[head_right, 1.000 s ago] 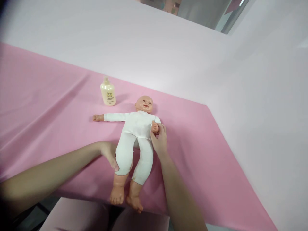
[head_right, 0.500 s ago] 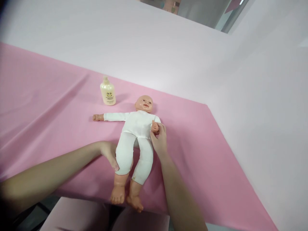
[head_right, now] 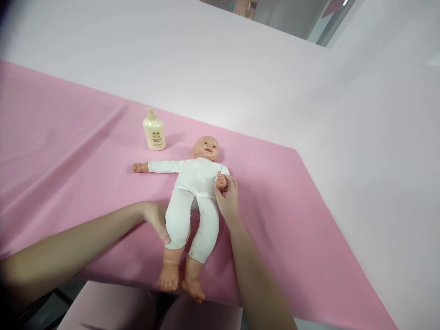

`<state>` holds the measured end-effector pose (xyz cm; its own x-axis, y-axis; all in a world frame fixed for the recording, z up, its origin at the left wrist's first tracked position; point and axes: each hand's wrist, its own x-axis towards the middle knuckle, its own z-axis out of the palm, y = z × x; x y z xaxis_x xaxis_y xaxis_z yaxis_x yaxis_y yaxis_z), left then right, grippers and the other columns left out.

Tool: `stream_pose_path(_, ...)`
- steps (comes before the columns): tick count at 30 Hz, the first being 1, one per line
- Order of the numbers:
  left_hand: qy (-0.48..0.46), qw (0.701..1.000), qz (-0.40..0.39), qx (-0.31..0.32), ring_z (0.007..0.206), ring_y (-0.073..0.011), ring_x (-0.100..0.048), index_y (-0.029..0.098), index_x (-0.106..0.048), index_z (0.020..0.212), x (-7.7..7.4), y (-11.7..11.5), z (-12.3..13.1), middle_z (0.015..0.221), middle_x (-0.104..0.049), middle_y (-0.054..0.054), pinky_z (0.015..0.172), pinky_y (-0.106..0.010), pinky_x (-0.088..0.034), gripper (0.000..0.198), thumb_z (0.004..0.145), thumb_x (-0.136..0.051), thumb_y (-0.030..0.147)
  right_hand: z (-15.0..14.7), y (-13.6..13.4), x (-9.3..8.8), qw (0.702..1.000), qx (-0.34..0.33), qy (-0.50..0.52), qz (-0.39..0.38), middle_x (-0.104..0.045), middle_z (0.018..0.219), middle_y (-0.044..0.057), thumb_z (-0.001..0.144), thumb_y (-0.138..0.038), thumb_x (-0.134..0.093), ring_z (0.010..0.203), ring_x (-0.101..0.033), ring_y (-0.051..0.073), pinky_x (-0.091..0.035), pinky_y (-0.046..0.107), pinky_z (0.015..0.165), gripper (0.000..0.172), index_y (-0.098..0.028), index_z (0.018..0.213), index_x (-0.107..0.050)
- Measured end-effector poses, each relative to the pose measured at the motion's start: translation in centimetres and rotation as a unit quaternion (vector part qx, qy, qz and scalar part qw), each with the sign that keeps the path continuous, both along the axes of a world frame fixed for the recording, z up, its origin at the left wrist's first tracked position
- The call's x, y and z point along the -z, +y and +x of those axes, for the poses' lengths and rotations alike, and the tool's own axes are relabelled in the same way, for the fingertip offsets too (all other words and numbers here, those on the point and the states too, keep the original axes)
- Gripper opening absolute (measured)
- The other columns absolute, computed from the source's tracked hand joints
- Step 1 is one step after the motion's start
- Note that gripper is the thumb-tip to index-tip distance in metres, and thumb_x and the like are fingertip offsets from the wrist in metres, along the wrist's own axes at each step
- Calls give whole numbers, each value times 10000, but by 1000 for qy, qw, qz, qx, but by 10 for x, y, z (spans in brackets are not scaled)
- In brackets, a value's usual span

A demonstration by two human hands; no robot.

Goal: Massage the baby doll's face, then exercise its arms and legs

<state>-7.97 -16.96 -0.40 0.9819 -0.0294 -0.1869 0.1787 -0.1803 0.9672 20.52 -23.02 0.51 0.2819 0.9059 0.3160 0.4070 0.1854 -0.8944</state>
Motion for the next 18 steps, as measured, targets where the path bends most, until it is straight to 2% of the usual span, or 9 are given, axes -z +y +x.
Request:
stream_pose_path(3,34,999,-17,19,1168,-336,-939,260,-959,1321,-1,0,1,1186,-968,-39,1046,-385,-778,860,655,-1175,758,0,0,0,1000,5,-6,4,-814,1376,129,915,-483,-812,1291,-773,349,-721,512,1027,384,-288,1241,-758)
stream_pose_path(6,65,997,-30,8,1223,-349,-919,224,-935,1330,-4,-2,0,1225,-974,-50,1107,-405,-764,910,623,-1199,732,0,0,1,1000,5,-8,9,-815,1380,133,907,-479,-810,1325,-776,363,-719,550,1090,368,-291,1217,-748)
stream_pose_path(12,79,996,-33,1,1336,-377,-898,214,-912,1363,-7,-4,-2,1316,-964,-72,1182,-452,-744,911,658,-1193,717,0,0,0,1000,4,-7,3,-809,1365,133,915,-513,-815,1281,-784,351,-725,502,1015,386,-289,1220,-741)
stream_pose_path(18,47,999,-28,4,1223,-363,-934,252,-942,1295,-2,-1,0,1238,-969,-57,1071,-415,-780,903,584,-1214,738,0,0,0,1000,1,-9,5,-801,1368,131,922,-496,-798,1288,-779,354,-723,517,1035,372,-291,1227,-746)
